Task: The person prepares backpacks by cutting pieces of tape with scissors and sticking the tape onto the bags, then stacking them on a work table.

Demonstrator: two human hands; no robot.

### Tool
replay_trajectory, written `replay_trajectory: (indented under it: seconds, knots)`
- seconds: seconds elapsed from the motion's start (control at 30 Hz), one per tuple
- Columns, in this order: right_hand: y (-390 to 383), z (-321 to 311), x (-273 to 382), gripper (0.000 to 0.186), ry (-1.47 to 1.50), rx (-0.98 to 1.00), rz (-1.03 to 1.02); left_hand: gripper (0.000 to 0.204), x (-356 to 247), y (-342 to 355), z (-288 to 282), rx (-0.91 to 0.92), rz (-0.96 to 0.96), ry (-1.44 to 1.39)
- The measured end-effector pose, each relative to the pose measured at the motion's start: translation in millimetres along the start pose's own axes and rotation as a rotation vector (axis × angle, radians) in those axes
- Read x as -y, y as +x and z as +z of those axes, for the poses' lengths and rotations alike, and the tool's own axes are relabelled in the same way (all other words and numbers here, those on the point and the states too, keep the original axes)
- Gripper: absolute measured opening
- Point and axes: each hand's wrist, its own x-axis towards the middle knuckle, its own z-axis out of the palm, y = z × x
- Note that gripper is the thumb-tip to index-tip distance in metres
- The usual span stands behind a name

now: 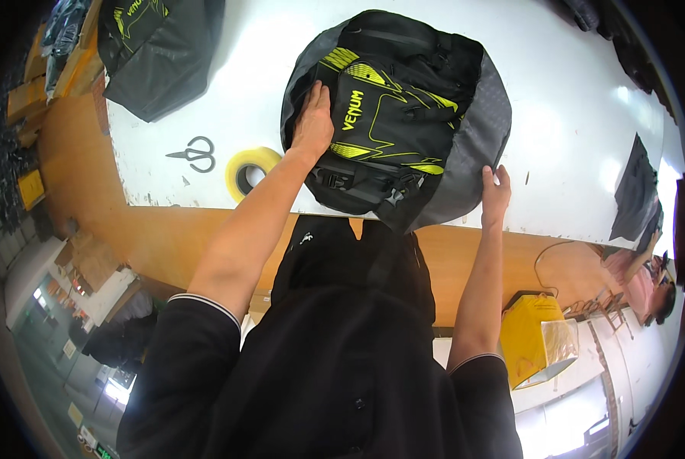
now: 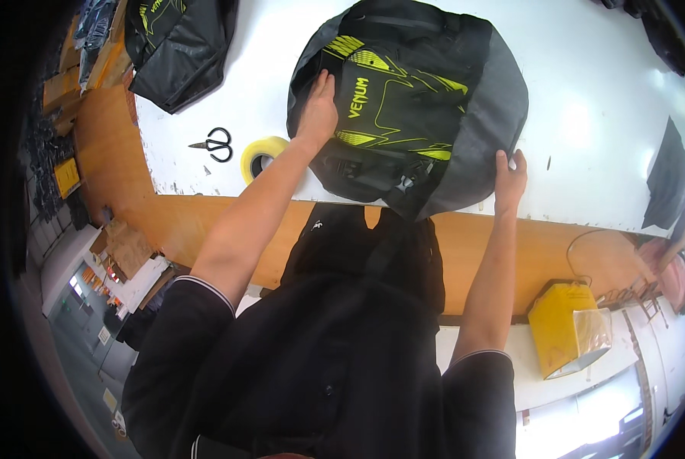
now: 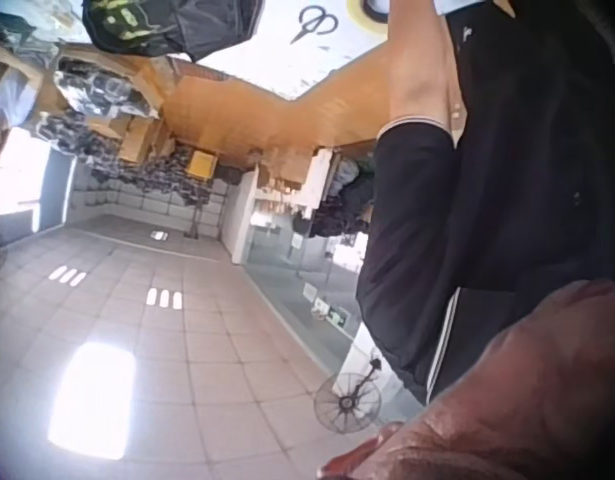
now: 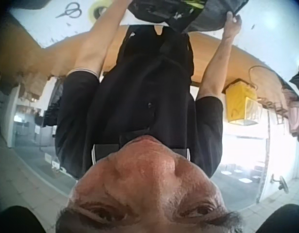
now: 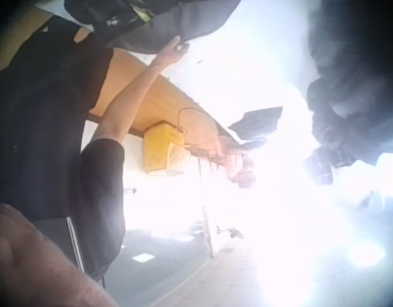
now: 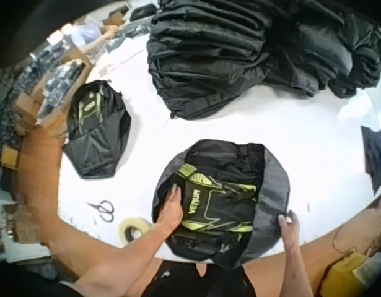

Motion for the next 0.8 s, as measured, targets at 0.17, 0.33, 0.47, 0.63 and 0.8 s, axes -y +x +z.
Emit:
replay_trajectory:
  seconds: [0.17,0.33,0.47,0.63,0.8]
  knots:
    - [5,0,-3,0.065,0.117,0.018,-0.021,0.055,7,9,-1,0.133,0.033,0.117]
    - [11,7,7,0.063,0.154,0.040,-0.016,0.063,3,20,-16,0.261,-0.008,0.149]
    - [31,3,-18,0.065,0.204,0.119,-0.065,0.058,-12,22,-21,0.231,-0.027,0.029]
    - [40,6,-38,0.062,0.235,0.125,-0.092,0.063,-33,2,-9,-0.012,-0.082,-0.074]
    - [53,-3,-30,0.053,0.439,0.403,-0.055,0.082,-40,3,-12,0.187,-0.200,-0.067]
